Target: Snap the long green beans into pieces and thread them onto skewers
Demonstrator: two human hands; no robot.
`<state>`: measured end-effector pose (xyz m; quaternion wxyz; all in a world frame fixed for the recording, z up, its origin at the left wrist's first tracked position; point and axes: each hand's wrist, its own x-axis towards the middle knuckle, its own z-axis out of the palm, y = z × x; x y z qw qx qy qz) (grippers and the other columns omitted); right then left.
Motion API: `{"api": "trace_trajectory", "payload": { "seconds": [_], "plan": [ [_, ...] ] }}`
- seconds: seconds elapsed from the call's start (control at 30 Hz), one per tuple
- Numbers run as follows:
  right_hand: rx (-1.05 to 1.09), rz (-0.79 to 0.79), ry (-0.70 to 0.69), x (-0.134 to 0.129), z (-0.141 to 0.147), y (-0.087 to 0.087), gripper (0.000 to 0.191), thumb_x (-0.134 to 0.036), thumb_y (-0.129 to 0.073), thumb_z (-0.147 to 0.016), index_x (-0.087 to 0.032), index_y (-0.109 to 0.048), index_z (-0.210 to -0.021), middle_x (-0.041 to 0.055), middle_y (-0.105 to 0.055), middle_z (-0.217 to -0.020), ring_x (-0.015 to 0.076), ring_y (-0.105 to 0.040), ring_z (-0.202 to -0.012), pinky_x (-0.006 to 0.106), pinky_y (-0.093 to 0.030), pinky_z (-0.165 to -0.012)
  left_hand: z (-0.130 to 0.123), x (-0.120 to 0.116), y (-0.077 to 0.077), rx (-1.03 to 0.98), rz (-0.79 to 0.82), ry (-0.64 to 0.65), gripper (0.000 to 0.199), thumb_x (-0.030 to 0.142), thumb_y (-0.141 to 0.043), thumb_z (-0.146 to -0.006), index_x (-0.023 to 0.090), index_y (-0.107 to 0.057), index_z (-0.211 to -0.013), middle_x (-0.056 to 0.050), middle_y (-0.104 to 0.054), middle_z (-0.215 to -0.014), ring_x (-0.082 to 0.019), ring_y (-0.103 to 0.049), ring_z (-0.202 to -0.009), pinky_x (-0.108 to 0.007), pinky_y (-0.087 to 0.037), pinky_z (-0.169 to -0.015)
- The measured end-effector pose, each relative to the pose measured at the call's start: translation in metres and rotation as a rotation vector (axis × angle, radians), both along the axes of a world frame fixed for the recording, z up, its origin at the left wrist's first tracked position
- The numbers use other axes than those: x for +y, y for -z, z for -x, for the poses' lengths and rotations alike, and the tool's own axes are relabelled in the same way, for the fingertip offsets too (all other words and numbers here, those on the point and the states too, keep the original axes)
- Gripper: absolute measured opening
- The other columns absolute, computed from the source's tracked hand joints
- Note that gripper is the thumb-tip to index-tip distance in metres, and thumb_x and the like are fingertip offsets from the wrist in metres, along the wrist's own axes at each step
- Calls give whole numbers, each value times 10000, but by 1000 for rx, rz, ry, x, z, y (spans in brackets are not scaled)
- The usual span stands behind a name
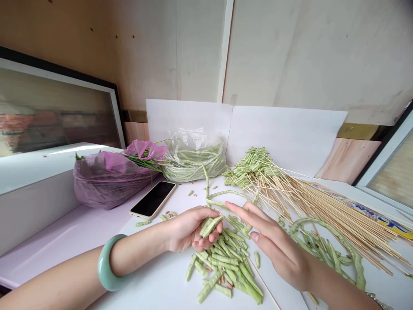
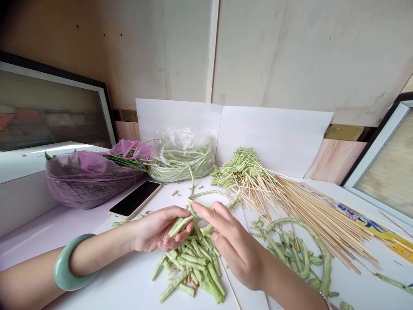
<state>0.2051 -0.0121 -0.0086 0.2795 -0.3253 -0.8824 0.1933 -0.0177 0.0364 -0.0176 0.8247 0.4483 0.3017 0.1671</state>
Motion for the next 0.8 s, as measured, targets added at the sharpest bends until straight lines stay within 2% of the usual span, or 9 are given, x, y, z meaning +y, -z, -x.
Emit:
{"api": "trace_trajectory", "payload": {
  "seconds": [0.1, 0.2, 0.27, 0.33, 0.4, 0.53, 0.7, 0.8],
  "plan": [
    [-119, -132, 20, 3, 4, 5, 663, -77, -293, -922, -335, -180, -1522, 74, -483, -1055, 141, -560, -656, 271, -548, -586, -2, -3, 0, 8, 2, -10, 312, 444, -585, -757, 134, -558, -726, 29, -497, -532, -36, -371, -357, -170, -145, -359],
    [-267, -278, 35, 4, 9, 13, 772, -1, -308, -835, -294, -158, -1533, 79, -488, -1007, 141, -562, -586, 236, -503, -426, -4, -5, 1, 23, -10, 8, 294, 419, -604, -758, 134, -555, -705, 12, -535, -545, -49, -421, -373, -172, -203, -369],
    [-250, -323, 27, 5, 12, 18, 794, 37, -299, -808, -264, -170, -1531, 85, -522, -1017, 155, -616, -660, 244, -549, -496, -4, -7, 3, 29, -23, 24, 274, 402, -625, -747, 136, -566, -720, -3, -573, -562, -59, -451, -383, -177, -246, -373],
    [-174, -344, 11, 5, 14, 21, 755, 37, -308, -836, -236, -166, -1525, 82, -565, -1033, 168, -652, -807, 270, -586, -687, -5, -8, 5, 30, -36, 44, 274, 404, -652, -730, 143, -572, -746, 0, -587, -570, -69, -469, -390, -182, -278, -377],
    [-70, -351, 16, 5, 16, 22, 672, -3, -370, -874, -238, -225, -1487, 44, -612, -966, 159, -657, -846, 274, -568, -804, -5, -9, 6, 27, -58, 64, 310, 437, -678, -714, 152, -563, -748, 23, -565, -553, -72, -472, -395, -185, -306, -386],
    [108, -348, 85, 5, 18, 24, 444, -52, -494, -871, -266, -414, -1252, -33, -657, -798, 143, -671, -744, 246, -568, -767, -6, -14, 3, 54, -106, 82, 408, 508, -733, -683, 167, -540, -796, 53, -538, -555, -59, -463, -407, -185, -348, -420],
    [126, -363, 85, 5, 20, 35, 324, -53, -491, -881, -265, -453, -1123, -29, -669, -799, 148, -679, -730, 246, -558, -705, -10, -24, 0, 89, -234, 40, 435, 468, -790, -649, 165, -504, -775, 78, -493, -567, -20, -385, -388, -172, -235, -388],
    [150, -345, 109, 6, 20, 37, 252, -97, -516, -895, -250, -444, -1082, -6, -643, -848, 153, -664, -764, 253, -550, -697, -11, -27, 0, 107, -293, 4, 416, 455, -776, -661, 171, -485, -752, 82, -488, -556, -24, -382, -376, -178, -217, -376]
  ]
}}
